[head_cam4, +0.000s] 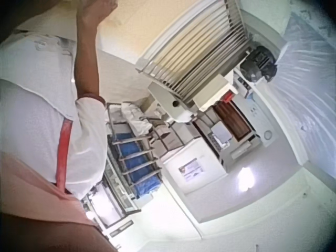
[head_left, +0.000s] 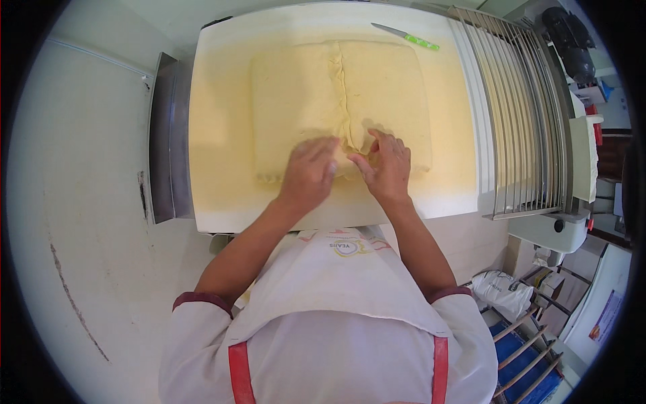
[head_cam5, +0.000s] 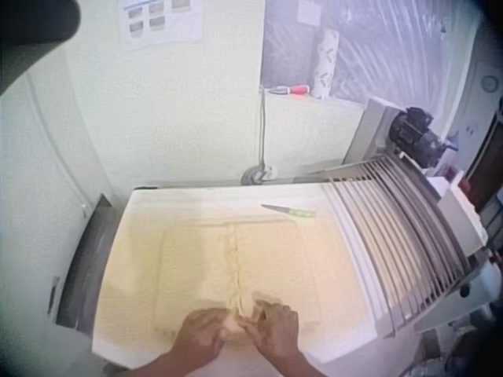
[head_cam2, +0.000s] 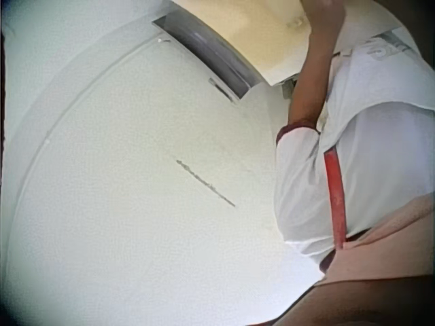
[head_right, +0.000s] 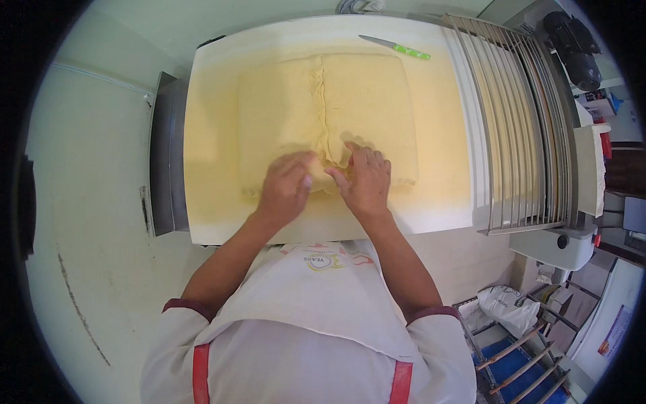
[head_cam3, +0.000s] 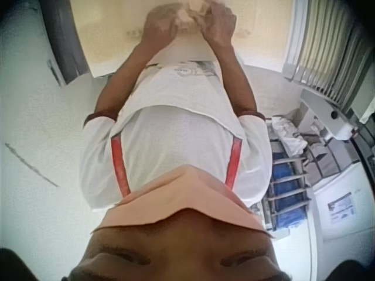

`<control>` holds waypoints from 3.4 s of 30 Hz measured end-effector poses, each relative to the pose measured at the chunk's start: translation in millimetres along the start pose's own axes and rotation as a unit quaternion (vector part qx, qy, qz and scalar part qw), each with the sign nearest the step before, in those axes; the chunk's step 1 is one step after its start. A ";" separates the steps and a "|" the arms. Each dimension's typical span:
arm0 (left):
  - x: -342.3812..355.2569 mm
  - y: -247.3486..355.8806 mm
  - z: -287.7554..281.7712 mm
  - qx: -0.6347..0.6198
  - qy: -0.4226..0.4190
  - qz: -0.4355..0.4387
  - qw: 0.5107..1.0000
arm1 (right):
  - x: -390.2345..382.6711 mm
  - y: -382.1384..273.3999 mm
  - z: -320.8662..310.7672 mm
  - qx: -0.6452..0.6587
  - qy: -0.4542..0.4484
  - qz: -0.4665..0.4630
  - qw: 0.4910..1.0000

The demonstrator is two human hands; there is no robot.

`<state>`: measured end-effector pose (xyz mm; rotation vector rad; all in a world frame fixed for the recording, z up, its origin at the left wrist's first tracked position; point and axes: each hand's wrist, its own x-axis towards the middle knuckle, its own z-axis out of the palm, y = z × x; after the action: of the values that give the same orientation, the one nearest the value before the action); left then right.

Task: The recorder is preparing a block of dough by wrapping it around a block of butter and then using a machine to flatten it.

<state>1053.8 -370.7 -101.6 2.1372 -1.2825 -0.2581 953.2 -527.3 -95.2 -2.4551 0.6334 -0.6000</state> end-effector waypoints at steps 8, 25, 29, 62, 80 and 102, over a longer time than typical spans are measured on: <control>18.8 5.5 6.8 0.158 0.023 -0.004 0.987 | 23.9 19.0 30.7 0.020 -0.013 -0.095 0.995; -11.6 -70.5 -47.5 -0.043 0.221 -0.184 0.957 | 72.7 -15.5 16.8 0.003 -0.120 0.007 0.993; -35.4 -123.9 -50.1 -0.053 0.282 -0.254 0.924 | 80.3 -5.0 44.4 -0.035 -0.065 -0.023 0.997; -49.6 -142.8 -45.6 0.131 0.227 -0.315 0.912 | 179.5 11.0 81.2 -0.067 -0.017 0.000 0.998; -47.6 -142.2 -46.3 0.132 0.220 -0.334 0.907 | 219.9 17.1 83.4 0.007 -0.073 0.064 0.995; 151.3 -31.0 15.1 0.143 -0.002 -0.085 0.986 | 314.5 114.5 41.8 0.071 -0.084 0.099 0.989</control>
<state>1146.2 -495.0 -110.1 2.4965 -1.1987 -0.1554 1188.8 -768.3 -106.1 -2.2475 0.7295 -0.3441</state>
